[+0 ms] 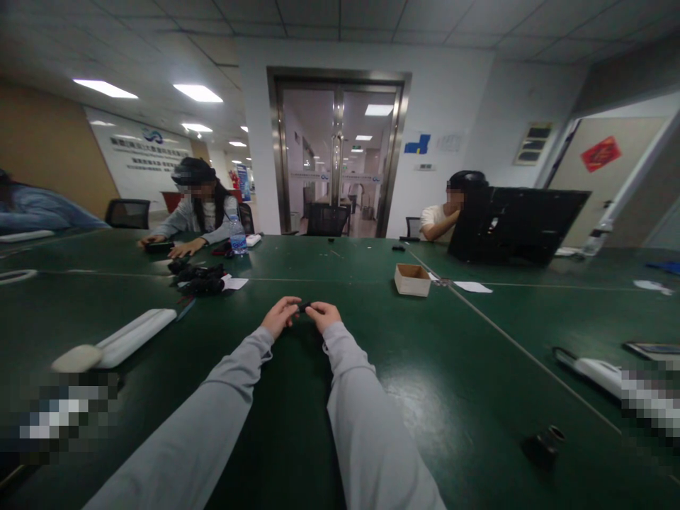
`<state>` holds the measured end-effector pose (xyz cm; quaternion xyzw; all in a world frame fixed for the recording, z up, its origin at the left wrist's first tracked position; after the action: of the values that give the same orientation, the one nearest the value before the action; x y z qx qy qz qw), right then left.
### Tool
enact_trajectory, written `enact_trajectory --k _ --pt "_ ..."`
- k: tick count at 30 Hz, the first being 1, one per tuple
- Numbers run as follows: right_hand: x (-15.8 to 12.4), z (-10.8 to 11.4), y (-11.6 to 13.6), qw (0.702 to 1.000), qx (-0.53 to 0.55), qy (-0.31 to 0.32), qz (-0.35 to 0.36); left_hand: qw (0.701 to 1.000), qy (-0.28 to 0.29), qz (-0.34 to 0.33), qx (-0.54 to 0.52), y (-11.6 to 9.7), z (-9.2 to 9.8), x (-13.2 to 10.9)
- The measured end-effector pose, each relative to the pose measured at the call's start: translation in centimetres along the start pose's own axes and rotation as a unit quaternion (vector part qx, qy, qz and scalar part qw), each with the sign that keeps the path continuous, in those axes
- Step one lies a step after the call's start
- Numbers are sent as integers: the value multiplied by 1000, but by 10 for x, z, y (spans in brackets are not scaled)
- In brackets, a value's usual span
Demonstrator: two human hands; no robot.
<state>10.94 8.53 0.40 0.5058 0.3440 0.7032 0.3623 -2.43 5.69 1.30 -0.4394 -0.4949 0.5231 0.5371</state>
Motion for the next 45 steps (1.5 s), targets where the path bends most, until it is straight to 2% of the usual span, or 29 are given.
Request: enact_trajectory --k 15,29,32,38,42,45 --pt "0 1 1 1000 25 -9 9 1000 2 23 -12 -1 0 -2" --pt "2 0 -3 1000 13 -15 20 1000 -6 0 30 0 1 -1" --pt "1 1 -3 1000 13 -12 16 1000 6 0 0 0 0 0" --pt "1 0 -4 1000 7 -7 0 1000 10 6 11 6 0 3" --pt "2 0 -4 1000 14 -1 0 999 34 3 13 7 -3 4" --pt "1 1 -3 1000 17 -2 1 999 28 13 22 7 -2 4"
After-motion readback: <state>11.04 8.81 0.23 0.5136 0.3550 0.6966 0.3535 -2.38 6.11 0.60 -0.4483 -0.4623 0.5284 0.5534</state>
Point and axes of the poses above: each hand's wrist, its own x-axis towards the middle knuckle, its own z-axis out of the back of the hand, y = z × x, the point moved 5 cm from there along x, towards the middle knuckle, and after that the axes turned 13 degrees about z, right-handed, at the moved point
